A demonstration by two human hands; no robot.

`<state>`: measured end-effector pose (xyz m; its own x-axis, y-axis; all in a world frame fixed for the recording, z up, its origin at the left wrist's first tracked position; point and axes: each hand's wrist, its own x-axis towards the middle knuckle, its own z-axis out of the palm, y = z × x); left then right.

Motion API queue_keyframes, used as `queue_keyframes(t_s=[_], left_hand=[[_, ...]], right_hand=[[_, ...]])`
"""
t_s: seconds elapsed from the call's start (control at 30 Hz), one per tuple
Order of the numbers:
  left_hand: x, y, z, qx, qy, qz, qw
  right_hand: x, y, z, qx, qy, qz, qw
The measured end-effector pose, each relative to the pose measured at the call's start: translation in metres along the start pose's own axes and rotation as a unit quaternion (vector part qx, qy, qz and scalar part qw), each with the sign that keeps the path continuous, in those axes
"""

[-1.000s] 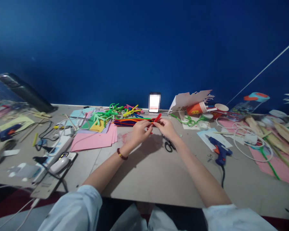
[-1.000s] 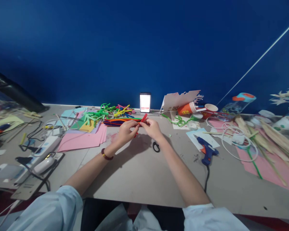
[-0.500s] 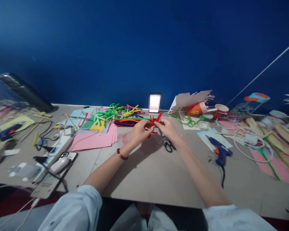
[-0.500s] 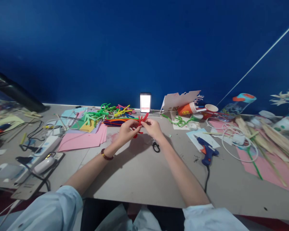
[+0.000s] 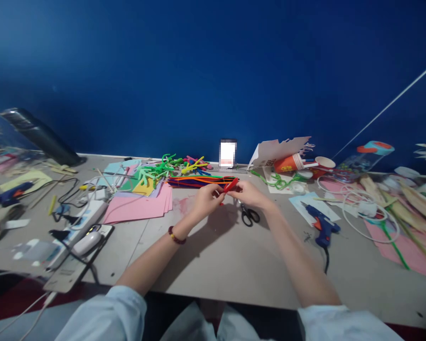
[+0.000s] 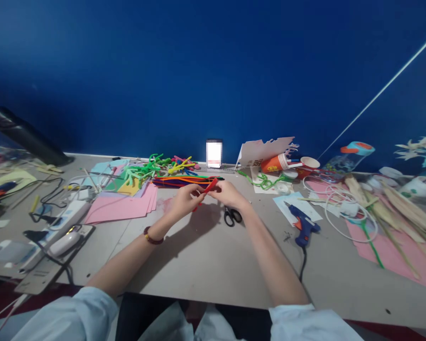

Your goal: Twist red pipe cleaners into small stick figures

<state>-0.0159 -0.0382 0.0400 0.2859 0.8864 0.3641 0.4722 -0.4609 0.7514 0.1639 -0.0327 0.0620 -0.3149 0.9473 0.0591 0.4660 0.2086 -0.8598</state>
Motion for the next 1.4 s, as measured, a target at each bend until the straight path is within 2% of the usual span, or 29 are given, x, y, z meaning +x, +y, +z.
queue_keyframes(t_s=[0.1,0.3,0.4,0.57,0.63,0.73,0.83,0.93,1.1,1.27,1.4], left_hand=[[-0.009,0.003,-0.006,-0.073,-0.022,-0.077,0.994],[-0.013,0.006,-0.005,-0.122,-0.048,-0.134,0.982],[-0.001,0.01,0.002,-0.124,-0.044,-0.108,0.985],[0.021,0.019,0.011,-0.056,-0.046,0.015,0.997],[0.027,0.02,0.013,-0.08,-0.054,0.019,0.995],[0.032,0.019,0.015,-0.177,-0.077,-0.015,0.981],[0.033,0.017,0.013,-0.273,-0.114,-0.046,0.954],[0.032,0.018,0.009,-0.323,-0.14,-0.063,0.934],[0.028,0.022,0.008,-0.346,-0.169,-0.075,0.92],[0.027,0.015,0.012,-0.358,-0.177,-0.103,0.911],[0.025,0.007,0.012,-0.406,-0.203,-0.136,0.881]], right_hand=[[-0.004,-0.008,-0.003,-0.023,-0.022,-0.034,0.999],[-0.008,-0.019,-0.005,-0.077,0.0,-0.06,0.995],[-0.009,-0.018,-0.015,-0.097,0.025,-0.07,0.993],[-0.009,-0.01,-0.034,-0.118,0.087,-0.083,0.986],[-0.009,-0.008,-0.04,-0.116,0.098,-0.09,0.984],[-0.011,-0.009,-0.045,-0.106,0.097,-0.099,0.985],[-0.014,-0.014,-0.047,-0.092,0.082,-0.089,0.988],[-0.016,-0.018,-0.049,-0.066,0.05,-0.063,0.995],[-0.018,-0.017,-0.054,-0.035,0.0,-0.046,0.998],[-0.018,-0.014,-0.055,-0.004,-0.028,-0.016,0.999],[-0.015,-0.007,-0.052,0.064,-0.075,-0.022,0.995]])
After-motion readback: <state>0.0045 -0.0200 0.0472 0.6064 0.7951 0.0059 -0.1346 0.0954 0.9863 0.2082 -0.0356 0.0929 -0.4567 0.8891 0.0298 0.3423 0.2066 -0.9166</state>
